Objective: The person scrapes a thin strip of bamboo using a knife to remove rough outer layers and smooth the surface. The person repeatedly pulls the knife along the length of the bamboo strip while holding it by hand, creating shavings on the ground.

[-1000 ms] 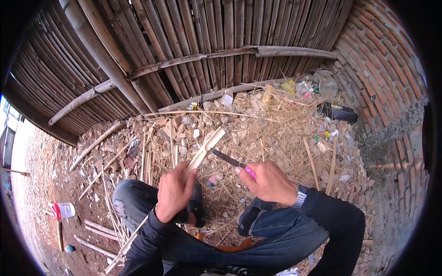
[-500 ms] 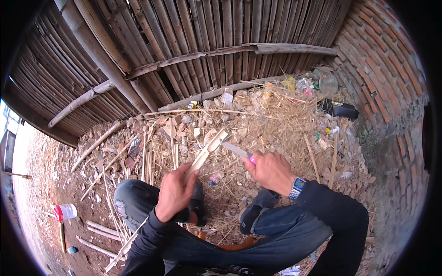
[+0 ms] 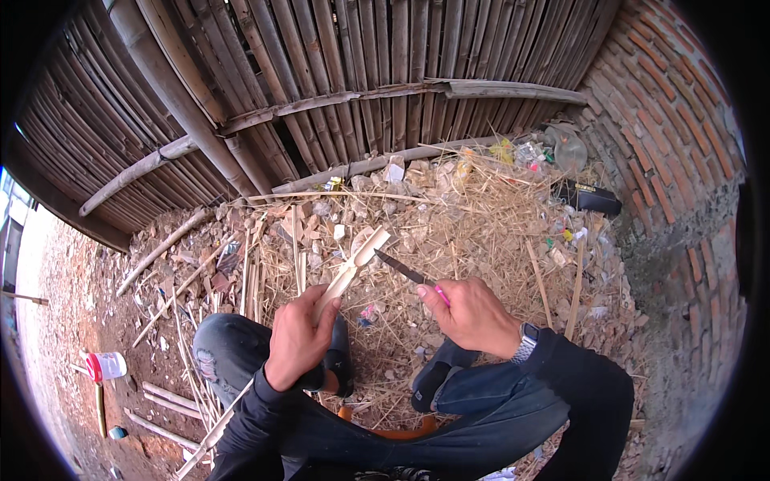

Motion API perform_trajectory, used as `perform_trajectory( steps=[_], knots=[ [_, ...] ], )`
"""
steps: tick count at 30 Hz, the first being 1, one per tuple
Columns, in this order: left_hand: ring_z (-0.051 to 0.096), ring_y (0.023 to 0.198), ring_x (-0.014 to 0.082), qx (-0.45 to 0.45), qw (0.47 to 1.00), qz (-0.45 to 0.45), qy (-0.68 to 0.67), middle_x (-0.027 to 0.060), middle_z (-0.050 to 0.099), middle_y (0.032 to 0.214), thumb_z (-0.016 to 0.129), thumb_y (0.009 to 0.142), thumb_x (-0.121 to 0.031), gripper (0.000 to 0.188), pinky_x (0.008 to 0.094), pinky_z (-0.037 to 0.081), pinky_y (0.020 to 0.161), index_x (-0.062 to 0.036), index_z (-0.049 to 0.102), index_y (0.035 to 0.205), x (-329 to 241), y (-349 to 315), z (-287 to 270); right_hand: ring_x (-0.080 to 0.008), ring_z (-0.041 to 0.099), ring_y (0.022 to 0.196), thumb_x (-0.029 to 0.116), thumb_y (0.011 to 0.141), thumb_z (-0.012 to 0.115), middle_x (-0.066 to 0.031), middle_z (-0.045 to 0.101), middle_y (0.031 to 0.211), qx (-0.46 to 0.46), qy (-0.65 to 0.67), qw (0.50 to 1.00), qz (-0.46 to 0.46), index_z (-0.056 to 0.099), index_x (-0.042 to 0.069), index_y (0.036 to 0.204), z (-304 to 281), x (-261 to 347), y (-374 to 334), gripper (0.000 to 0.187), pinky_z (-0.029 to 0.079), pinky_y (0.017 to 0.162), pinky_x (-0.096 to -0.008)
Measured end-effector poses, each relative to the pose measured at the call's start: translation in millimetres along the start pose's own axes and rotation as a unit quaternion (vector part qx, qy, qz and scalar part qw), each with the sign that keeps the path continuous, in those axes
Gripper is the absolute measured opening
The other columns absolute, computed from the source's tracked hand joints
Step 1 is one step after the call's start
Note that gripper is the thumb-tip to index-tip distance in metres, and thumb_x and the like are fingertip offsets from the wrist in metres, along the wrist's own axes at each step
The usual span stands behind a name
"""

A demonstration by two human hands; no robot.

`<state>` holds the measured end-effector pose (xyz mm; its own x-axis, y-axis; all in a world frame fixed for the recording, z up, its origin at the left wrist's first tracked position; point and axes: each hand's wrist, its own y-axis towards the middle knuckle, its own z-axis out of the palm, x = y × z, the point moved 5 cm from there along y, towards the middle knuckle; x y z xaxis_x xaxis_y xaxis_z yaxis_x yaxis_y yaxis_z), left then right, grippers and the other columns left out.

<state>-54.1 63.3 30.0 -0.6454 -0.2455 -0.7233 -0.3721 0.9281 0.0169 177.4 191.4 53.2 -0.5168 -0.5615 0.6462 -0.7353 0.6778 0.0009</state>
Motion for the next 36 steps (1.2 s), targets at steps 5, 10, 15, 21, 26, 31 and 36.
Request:
perform_trajectory(
  steps=[5, 10, 15, 21, 26, 31, 36],
  knots=[
    [0.072, 0.070, 0.0354, -0.013, 0.999, 0.011, 0.032, 0.0223, 0.070, 0.078, 0.069, 0.100, -0.022, 0.028, 0.0419, 0.054, 0.065, 0.0023, 0.071, 0.113, -1.2, 0.0, 2.9, -0.0432, 0.062, 0.051, 0.041, 0.108, 0.053, -0.0235, 0.059, 0.055, 0.039, -0.038, 0.999, -0.007, 0.066, -0.001, 0.074, 23.8, -8.6, 5.5, 0.056, 0.050, 0.052, -0.0522],
    [0.072, 0.072, 0.0370, -0.001, 0.999, 0.006, 0.037, 0.0232, 0.070, 0.080, 0.069, 0.099, -0.022, 0.028, 0.0434, 0.054, 0.067, 0.0028, 0.071, 0.113, 4.5, 0.1, 3.8, -0.0417, 0.064, 0.051, 0.047, 0.107, 0.051, -0.0212, 0.062, 0.056, -0.007, -0.149, 0.989, 0.002, 0.068, 0.000, 0.076, 17.4, -17.3, 15.0, 0.059, 0.050, 0.049, -0.0537],
    [0.069, 0.071, 0.0377, 0.011, 1.000, 0.020, 0.016, 0.0229, 0.069, 0.078, 0.068, 0.099, -0.022, 0.028, 0.0447, 0.053, 0.067, 0.0021, 0.071, 0.114, 2.2, -4.3, -0.5, -0.0406, 0.064, 0.051, 0.046, 0.108, 0.051, -0.0199, 0.062, 0.056, -0.073, -0.248, 0.959, 0.116, 0.068, 0.001, 0.075, -12.9, -85.7, 30.9, 0.059, 0.050, 0.049, -0.0525],
    [0.070, 0.072, 0.0432, 0.049, 0.998, -0.019, -0.025, 0.0240, 0.068, 0.075, 0.068, 0.100, -0.022, 0.027, 0.0463, 0.053, 0.066, 0.0013, 0.071, 0.113, 6.1, -3.7, -5.3, -0.0395, 0.061, 0.048, 0.043, 0.107, 0.054, -0.0192, 0.059, 0.053, -0.109, -0.151, 0.981, 0.051, 0.067, 0.001, 0.075, -32.9, -53.0, 16.3, 0.055, 0.049, 0.050, -0.0510],
    [0.067, 0.066, 0.0299, 0.093, 0.994, 0.002, -0.063, 0.0195, 0.067, 0.075, 0.068, 0.101, -0.023, 0.029, 0.0410, 0.051, 0.065, 0.0017, 0.071, 0.114, -9.9, -3.3, -4.0, -0.0386, 0.061, 0.048, 0.044, 0.107, 0.055, -0.0167, 0.058, 0.051, -0.042, -0.049, 0.998, -0.021, 0.066, 0.001, 0.077, 8.5, -4.1, 9.1, 0.054, 0.049, 0.050, -0.0496],
    [0.054, 0.065, 0.0119, 0.097, 0.988, 0.023, -0.117, 0.0065, 0.063, 0.075, 0.068, 0.102, -0.021, 0.027, 0.0324, 0.043, 0.060, 0.0040, 0.070, 0.111, -29.6, -3.4, -1.5, -0.0383, 0.063, 0.049, 0.044, 0.108, 0.054, -0.0169, 0.059, 0.052, -0.034, -0.009, 0.998, -0.050, 0.065, 0.001, 0.076, 21.0, 17.1, 18.2, 0.054, 0.050, 0.051, -0.0487],
    [0.055, 0.066, 0.0122, 0.057, 0.992, 0.018, -0.109, 0.0058, 0.063, 0.074, 0.068, 0.102, -0.020, 0.027, 0.0317, 0.044, 0.060, 0.0044, 0.070, 0.112, -27.8, -4.0, -0.2, -0.0392, 0.064, 0.051, 0.045, 0.106, 0.056, -0.0183, 0.061, 0.053, -0.053, -0.023, 0.996, -0.066, 0.066, 0.001, 0.077, 19.2, 17.3, 29.0, 0.054, 0.050, 0.049, -0.0503]
  ],
)
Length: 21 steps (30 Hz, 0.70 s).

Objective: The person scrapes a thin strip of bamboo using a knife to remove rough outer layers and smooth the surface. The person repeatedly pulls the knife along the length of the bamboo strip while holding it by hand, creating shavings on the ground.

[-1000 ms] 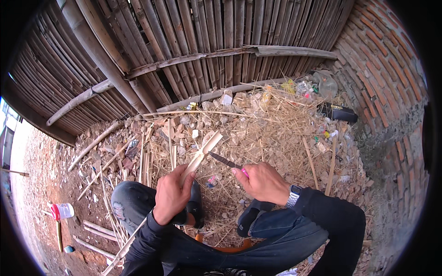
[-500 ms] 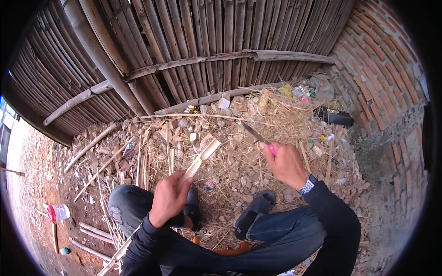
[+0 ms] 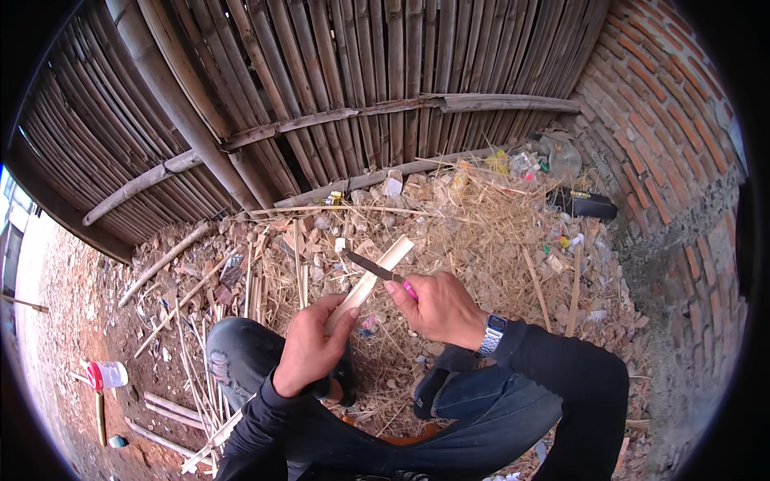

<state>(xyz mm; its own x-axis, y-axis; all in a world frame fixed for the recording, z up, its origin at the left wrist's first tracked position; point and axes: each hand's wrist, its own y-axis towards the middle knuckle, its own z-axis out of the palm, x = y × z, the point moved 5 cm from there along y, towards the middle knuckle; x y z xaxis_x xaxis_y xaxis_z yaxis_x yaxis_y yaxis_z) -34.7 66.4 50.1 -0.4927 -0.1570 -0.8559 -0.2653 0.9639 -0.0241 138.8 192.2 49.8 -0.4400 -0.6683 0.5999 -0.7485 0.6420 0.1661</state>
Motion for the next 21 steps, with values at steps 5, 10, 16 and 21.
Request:
perform_trajectory(
  steps=[5, 10, 16, 21],
  knots=[
    [0.063, 0.068, 0.0225, -0.026, 0.997, 0.012, 0.067, 0.0144, 0.067, 0.076, 0.067, 0.102, -0.023, 0.028, 0.0360, 0.050, 0.064, 0.0032, 0.070, 0.113, 10.7, -1.5, -0.4, -0.0402, 0.064, 0.051, 0.047, 0.104, 0.058, -0.0188, 0.059, 0.053, -0.047, -0.127, 0.991, -0.026, 0.064, 0.004, 0.075, -5.2, -28.3, 5.7, 0.053, 0.050, 0.049, -0.0503],
    [0.061, 0.066, 0.0158, 0.006, 0.999, -0.014, 0.048, 0.0092, 0.066, 0.074, 0.066, 0.103, -0.022, 0.028, 0.0344, 0.049, 0.063, 0.0045, 0.069, 0.113, 3.7, -0.1, -3.8, -0.0373, 0.063, 0.047, 0.048, 0.107, 0.054, -0.0162, 0.058, 0.050, -0.097, -0.166, 0.979, 0.069, 0.064, 0.003, 0.074, -42.2, -66.4, 21.2, 0.057, 0.048, 0.045, -0.0479],
    [0.050, 0.064, 0.0083, 0.042, 0.999, -0.011, -0.024, 0.0000, 0.059, 0.071, 0.067, 0.104, -0.021, 0.027, 0.0290, 0.042, 0.058, 0.0050, 0.069, 0.111, 1.2, -7.4, -3.3, -0.0348, 0.061, 0.044, 0.044, 0.108, 0.054, -0.0151, 0.056, 0.049, -0.148, -0.105, 0.983, 0.010, 0.063, 0.003, 0.075, -63.0, -31.6, 6.6, 0.054, 0.046, 0.043, -0.0464],
    [0.047, 0.065, 0.0042, 0.066, 0.996, -0.028, -0.059, -0.0046, 0.058, 0.073, 0.067, 0.105, -0.022, 0.026, 0.0267, 0.039, 0.057, 0.0038, 0.070, 0.110, 3.7, -1.9, 1.7, -0.0379, 0.063, 0.047, 0.045, 0.108, 0.054, -0.0171, 0.058, 0.050, -0.043, -0.041, 0.998, -0.026, 0.064, 0.001, 0.078, -9.4, 15.5, -8.7, 0.054, 0.050, 0.046, -0.0482]
  ],
)
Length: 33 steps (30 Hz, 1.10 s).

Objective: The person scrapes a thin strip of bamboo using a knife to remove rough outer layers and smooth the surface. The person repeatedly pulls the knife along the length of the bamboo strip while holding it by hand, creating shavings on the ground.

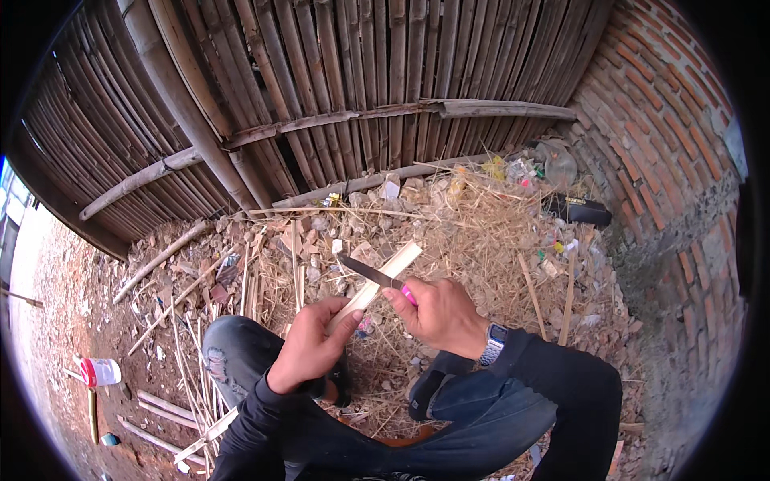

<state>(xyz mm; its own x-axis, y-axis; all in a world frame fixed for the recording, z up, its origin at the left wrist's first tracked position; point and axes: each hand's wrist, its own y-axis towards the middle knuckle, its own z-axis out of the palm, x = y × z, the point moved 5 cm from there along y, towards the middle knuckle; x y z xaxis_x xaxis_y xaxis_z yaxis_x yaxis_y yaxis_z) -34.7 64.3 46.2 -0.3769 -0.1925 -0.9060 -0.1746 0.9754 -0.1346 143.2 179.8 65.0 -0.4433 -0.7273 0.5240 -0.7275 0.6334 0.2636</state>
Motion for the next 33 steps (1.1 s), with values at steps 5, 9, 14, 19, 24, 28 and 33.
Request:
perform_trajectory(
  steps=[5, 9, 14, 19, 24, 28, 33],
  knots=[
    [0.048, 0.067, 0.0038, 0.014, 0.999, -0.016, -0.027, -0.0051, 0.059, 0.076, 0.067, 0.106, -0.025, 0.029, 0.0251, 0.039, 0.058, 0.0036, 0.070, 0.110, -0.7, 2.7, -4.6, -0.0388, 0.064, 0.048, 0.046, 0.108, 0.052, -0.0175, 0.058, 0.050, 0.000, -0.002, 1.000, -0.021, 0.063, 0.001, 0.077, 4.9, -1.0, 8.6, 0.055, 0.050, 0.047, -0.0492],
    [0.044, 0.065, 0.0042, 0.010, 0.997, -0.032, -0.066, -0.0054, 0.053, 0.069, 0.067, 0.105, -0.024, 0.027, 0.0274, 0.037, 0.056, 0.0018, 0.072, 0.108, 8.4, 4.0, -13.2, -0.0385, 0.054, 0.044, 0.039, 0.108, 0.056, -0.0176, 0.051, 0.050, -0.085, -0.010, 0.994, 0.067, 0.058, 0.002, 0.074, -22.7, -48.0, 32.4, 0.051, 0.039, 0.045, -0.0474],
    [0.052, 0.073, 0.0036, 0.031, 0.996, -0.012, -0.082, -0.0035, 0.062, 0.079, 0.071, 0.104, -0.025, 0.029, 0.0239, 0.042, 0.063, 0.0041, 0.069, 0.110, -15.9, -9.8, -19.0, -0.0309, 0.054, 0.040, 0.040, 0.110, 0.051, -0.0111, 0.047, 0.046, -0.193, 0.008, 0.981, 0.036, 0.055, 0.005, 0.069, -63.0, -72.9, 26.3, 0.054, 0.038, 0.043, -0.0427],
    [0.053, 0.071, 0.0068, 0.026, 0.999, 0.006, 0.029, 0.0001, 0.061, 0.076, 0.069, 0.103, -0.020, 0.027, 0.0286, 0.044, 0.063, 0.0038, 0.067, 0.114, -21.1, -8.1, -11.2, -0.0300, 0.064, 0.045, 0.039, 0.107, 0.058, -0.0118, 0.056, 0.050, -0.099, 0.054, 0.992, -0.055, 0.058, 0.005, 0.074, -31.2, -3.5, 4.9, 0.046, 0.046, 0.044, -0.0425],
    [0.062, 0.061, 0.0363, -0.007, 0.991, 0.017, 0.133, 0.0181, 0.059, 0.067, 0.061, 0.105, -0.019, 0.021, 0.0436, 0.047, 0.061, 0.0006, 0.066, 0.110, -43.7, -13.4, -7.5, -0.0344, 0.065, 0.047, 0.041, 0.104, 0.062, -0.0135, 0.060, 0.052, -0.042, 0.064, 0.995, -0.059, 0.061, 0.005, 0.076, -5.7, 11.4, -1.4, 0.046, 0.050, 0.045, -0.0440],
    [0.062, 0.067, 0.0465, -0.034, 0.982, 0.032, 0.184, 0.0231, 0.060, 0.069, 0.058, 0.106, -0.019, 0.020, 0.0497, 0.046, 0.062, -0.0006, 0.065, 0.105, -42.5, -12.7, -7.4, -0.0357, 0.064, 0.047, 0.041, 0.104, 0.061, -0.0152, 0.059, 0.051, -0.025, 0.055, 0.997, -0.038, 0.061, 0.005, 0.075, -7.6, 12.8, 2.2, 0.047, 0.050, 0.046, -0.0462],
    [0.064, 0.068, 0.0464, -0.047, 0.979, 0.044, 0.193, 0.0230, 0.060, 0.068, 0.058, 0.106, -0.019, 0.019, 0.0506, 0.046, 0.061, -0.0009, 0.065, 0.105, -32.0, -9.6, -4.0, -0.0367, 0.064, 0.047, 0.040, 0.105, 0.060, -0.0163, 0.058, 0.051, -0.028, 0.001, 0.999, -0.038, 0.060, 0.004, 0.074, -9.1, 3.1, 6.2, 0.047, 0.049, 0.046, -0.0472]
  ],
)
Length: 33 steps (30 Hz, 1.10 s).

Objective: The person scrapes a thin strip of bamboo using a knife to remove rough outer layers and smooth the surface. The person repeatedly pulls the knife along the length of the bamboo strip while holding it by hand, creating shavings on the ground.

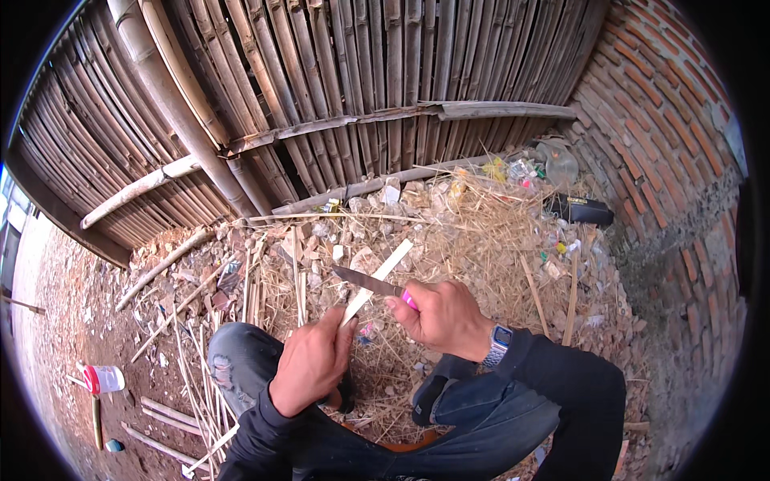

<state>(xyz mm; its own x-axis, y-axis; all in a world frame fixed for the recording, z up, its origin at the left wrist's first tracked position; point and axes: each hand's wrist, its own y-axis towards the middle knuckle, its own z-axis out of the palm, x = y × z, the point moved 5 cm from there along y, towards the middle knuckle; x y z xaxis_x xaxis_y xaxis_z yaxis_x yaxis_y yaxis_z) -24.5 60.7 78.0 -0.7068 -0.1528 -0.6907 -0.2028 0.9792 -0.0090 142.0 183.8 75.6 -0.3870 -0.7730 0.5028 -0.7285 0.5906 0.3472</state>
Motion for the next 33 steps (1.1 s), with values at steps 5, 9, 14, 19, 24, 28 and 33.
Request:
perform_trajectory(
  steps=[5, 9, 14, 19, 24, 28, 33],
  knots=[
    [0.064, 0.067, 0.0472, -0.005, 1.000, -0.008, 0.006, 0.0235, 0.060, 0.067, 0.057, 0.106, -0.018, 0.019, 0.0512, 0.047, 0.061, -0.0006, 0.065, 0.106, 3.2, -6.3, -1.2, -0.0368, 0.063, 0.047, 0.038, 0.106, 0.058, -0.0168, 0.057, 0.051, -0.055, -0.061, 0.992, 0.096, 0.059, 0.004, 0.074, -28.9, -69.9, 13.1, 0.047, 0.049, 0.045, -0.0466],
    [0.063, 0.066, 0.0479, 0.005, 1.000, -0.029, 0.001, 0.0243, 0.059, 0.066, 0.057, 0.106, -0.019, 0.020, 0.0521, 0.046, 0.060, -0.0005, 0.064, 0.103, 12.2, -2.7, -1.1, -0.0375, 0.060, 0.045, 0.038, 0.107, 0.057, -0.0172, 0.056, 0.050, -0.045, 0.000, 0.998, 0.048, 0.059, 0.004, 0.074, -25.9, -31.0, -0.5, 0.047, 0.046, 0.044, -0.0464],
    [0.062, 0.065, 0.0477, -0.006, 1.000, 0.005, 0.019, 0.0240, 0.059, 0.066, 0.058, 0.106, -0.020, 0.020, 0.0521, 0.045, 0.059, -0.0004, 0.063, 0.100, 10.0, 0.7, 8.0, -0.0377, 0.057, 0.042, 0.038, 0.108, 0.056, -0.0162, 0.054, 0.049, -0.003, 0.018, 1.000, -0.007, 0.058, 0.004, 0.072, 3.8, -6.6, -6.4, 0.050, 0.043, 0.043, -0.0470],
    [0.062, 0.065, 0.0473, -0.015, 1.000, -0.015, -0.010, 0.0240, 0.059, 0.066, 0.061, 0.104, -0.018, 0.020, 0.0517, 0.046, 0.059, -0.0005, 0.062, 0.095, -0.5, -10.0, -1.5, -0.0371, 0.057, 0.042, 0.041, 0.108, 0.054, -0.0171, 0.052, 0.048, -0.039, -0.005, 0.995, 0.088, 0.058, 0.002, 0.070, -17.9, -57.7, 19.0, 0.055, 0.042, 0.043, -0.0466],
    [0.060, 0.059, 0.0450, -0.020, 0.999, -0.024, -0.016, 0.0217, 0.056, 0.063, 0.063, 0.103, -0.022, 0.027, 0.0497, 0.044, 0.056, 0.0004, 0.060, 0.088, 11.6, -0.8, 2.5, -0.0380, 0.057, 0.043, 0.039, 0.108, 0.056, -0.0163, 0.051, 0.048, -0.038, 0.066, 0.994, 0.082, 0.058, 0.003, 0.069, -23.3, -30.4, 7.2, 0.053, 0.043, 0.045, -0.0468],
    [0.057, 0.054, 0.0416, -0.024, 0.999, -0.024, -0.024, 0.0203, 0.055, 0.060, 0.062, 0.104, -0.026, 0.032, 0.0474, 0.042, 0.055, 0.0008, 0.061, 0.087, 5.8, 0.1, 3.2, -0.0397, 0.060, 0.046, 0.039, 0.107, 0.057, -0.0160, 0.054, 0.049, -0.008, 0.105, 0.993, 0.055, 0.060, 0.003, 0.072, -10.9, -16.9, 3.3, 0.050, 0.045, 0.047, -0.0478],
    [0.057, 0.053, 0.0397, -0.038, 0.999, -0.027, -0.025, 0.0205, 0.055, 0.061, 0.062, 0.105, -0.029, 0.034, 0.0459, 0.042, 0.054, 0.0013, 0.063, 0.089, 10.2, 1.2, 9.9, -0.0394, 0.062, 0.047, 0.039, 0.107, 0.057, -0.0174, 0.059, 0.053, 0.052, 0.061, 0.995, 0.054, 0.062, 0.002, 0.075, 10.2, -10.6, -3.3, 0.049, 0.048, 0.048, -0.0480]
  ],
)
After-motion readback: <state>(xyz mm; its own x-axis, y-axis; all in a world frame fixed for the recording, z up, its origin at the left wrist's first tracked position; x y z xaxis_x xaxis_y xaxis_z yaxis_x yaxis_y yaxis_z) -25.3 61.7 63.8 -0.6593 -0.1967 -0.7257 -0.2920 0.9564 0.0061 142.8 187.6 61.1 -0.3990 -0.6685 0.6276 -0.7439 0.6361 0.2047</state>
